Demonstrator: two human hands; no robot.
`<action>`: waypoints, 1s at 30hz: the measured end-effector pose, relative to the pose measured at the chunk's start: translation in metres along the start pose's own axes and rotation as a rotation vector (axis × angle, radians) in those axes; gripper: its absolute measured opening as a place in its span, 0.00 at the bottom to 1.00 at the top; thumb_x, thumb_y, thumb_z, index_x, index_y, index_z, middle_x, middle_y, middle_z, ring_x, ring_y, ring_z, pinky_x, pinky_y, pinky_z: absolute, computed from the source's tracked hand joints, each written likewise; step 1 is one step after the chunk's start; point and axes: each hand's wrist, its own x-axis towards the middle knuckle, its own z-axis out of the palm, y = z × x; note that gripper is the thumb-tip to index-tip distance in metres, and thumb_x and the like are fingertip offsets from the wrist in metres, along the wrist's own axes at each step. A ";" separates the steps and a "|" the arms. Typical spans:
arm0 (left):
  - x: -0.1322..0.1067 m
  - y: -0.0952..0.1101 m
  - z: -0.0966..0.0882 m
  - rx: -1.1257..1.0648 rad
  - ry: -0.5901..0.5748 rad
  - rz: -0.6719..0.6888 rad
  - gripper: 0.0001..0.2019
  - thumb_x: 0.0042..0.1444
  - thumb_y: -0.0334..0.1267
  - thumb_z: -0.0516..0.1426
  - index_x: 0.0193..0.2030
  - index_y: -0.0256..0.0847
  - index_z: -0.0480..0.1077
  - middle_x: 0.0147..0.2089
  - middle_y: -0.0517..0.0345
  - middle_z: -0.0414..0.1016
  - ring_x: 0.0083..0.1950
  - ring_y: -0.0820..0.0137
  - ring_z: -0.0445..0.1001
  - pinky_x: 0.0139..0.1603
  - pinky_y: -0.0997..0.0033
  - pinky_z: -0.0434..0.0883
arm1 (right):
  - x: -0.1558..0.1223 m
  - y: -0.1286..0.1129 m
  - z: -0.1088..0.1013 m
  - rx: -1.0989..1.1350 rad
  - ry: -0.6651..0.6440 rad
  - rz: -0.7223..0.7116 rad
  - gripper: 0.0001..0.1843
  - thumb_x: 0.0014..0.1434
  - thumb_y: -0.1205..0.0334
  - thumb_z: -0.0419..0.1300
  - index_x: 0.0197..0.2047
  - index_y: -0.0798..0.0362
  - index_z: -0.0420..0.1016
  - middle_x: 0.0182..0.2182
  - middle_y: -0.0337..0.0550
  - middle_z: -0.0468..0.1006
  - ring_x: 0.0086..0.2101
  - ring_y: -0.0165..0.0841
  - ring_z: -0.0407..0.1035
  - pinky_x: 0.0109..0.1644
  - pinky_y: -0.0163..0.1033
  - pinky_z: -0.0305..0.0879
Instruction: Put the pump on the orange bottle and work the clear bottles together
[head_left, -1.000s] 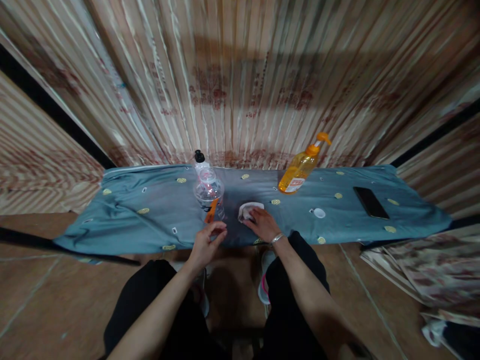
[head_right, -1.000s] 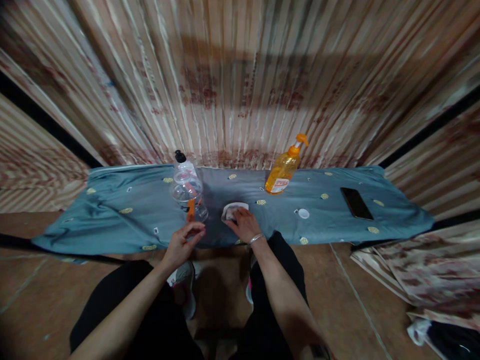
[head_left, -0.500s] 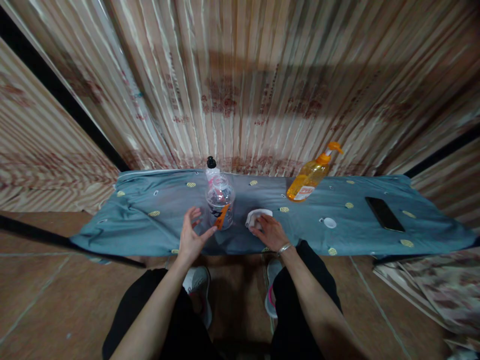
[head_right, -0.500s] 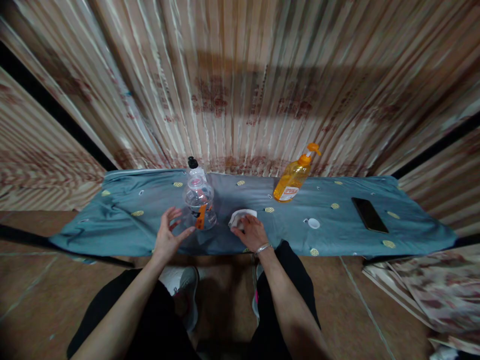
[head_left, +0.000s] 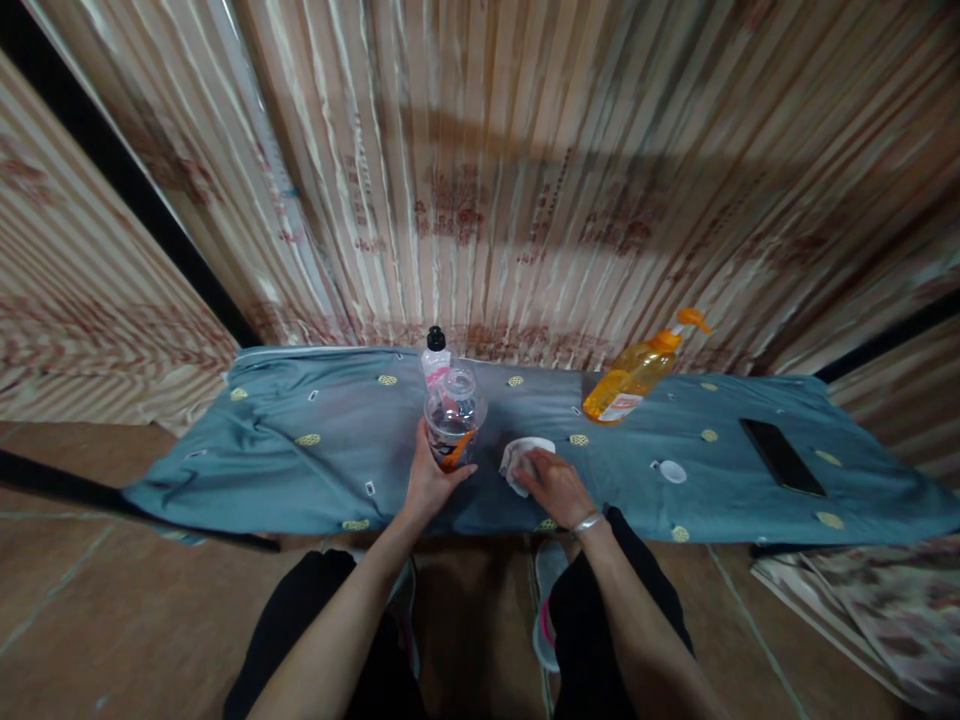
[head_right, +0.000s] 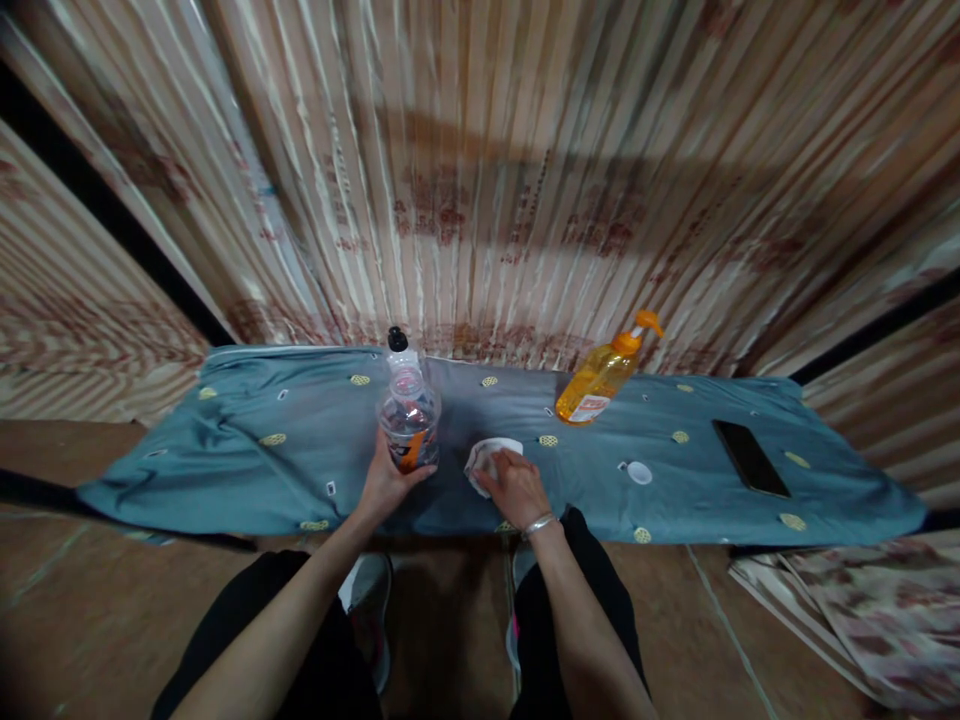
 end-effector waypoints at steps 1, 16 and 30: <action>0.000 -0.001 0.001 -0.005 -0.001 -0.008 0.55 0.36 0.39 0.73 0.70 0.37 0.51 0.65 0.36 0.69 0.66 0.49 0.69 0.67 0.48 0.63 | 0.001 0.001 -0.002 0.045 0.039 -0.019 0.20 0.67 0.49 0.56 0.55 0.52 0.76 0.55 0.56 0.79 0.57 0.47 0.73 0.62 0.51 0.68; 0.000 -0.003 0.002 -0.091 -0.033 -0.011 0.45 0.38 0.36 0.72 0.64 0.39 0.58 0.61 0.39 0.73 0.62 0.50 0.72 0.65 0.46 0.65 | 0.191 -0.067 -0.027 0.754 -0.001 -0.148 0.50 0.42 0.57 0.76 0.66 0.51 0.63 0.63 0.57 0.70 0.63 0.46 0.66 0.66 0.53 0.63; 0.000 0.003 0.000 -0.067 -0.025 -0.014 0.39 0.39 0.36 0.70 0.59 0.38 0.62 0.53 0.44 0.77 0.55 0.53 0.77 0.58 0.49 0.70 | 0.202 -0.089 0.009 0.904 0.015 -0.121 0.18 0.48 0.46 0.69 0.33 0.49 0.69 0.26 0.35 0.77 0.33 0.35 0.75 0.44 0.42 0.74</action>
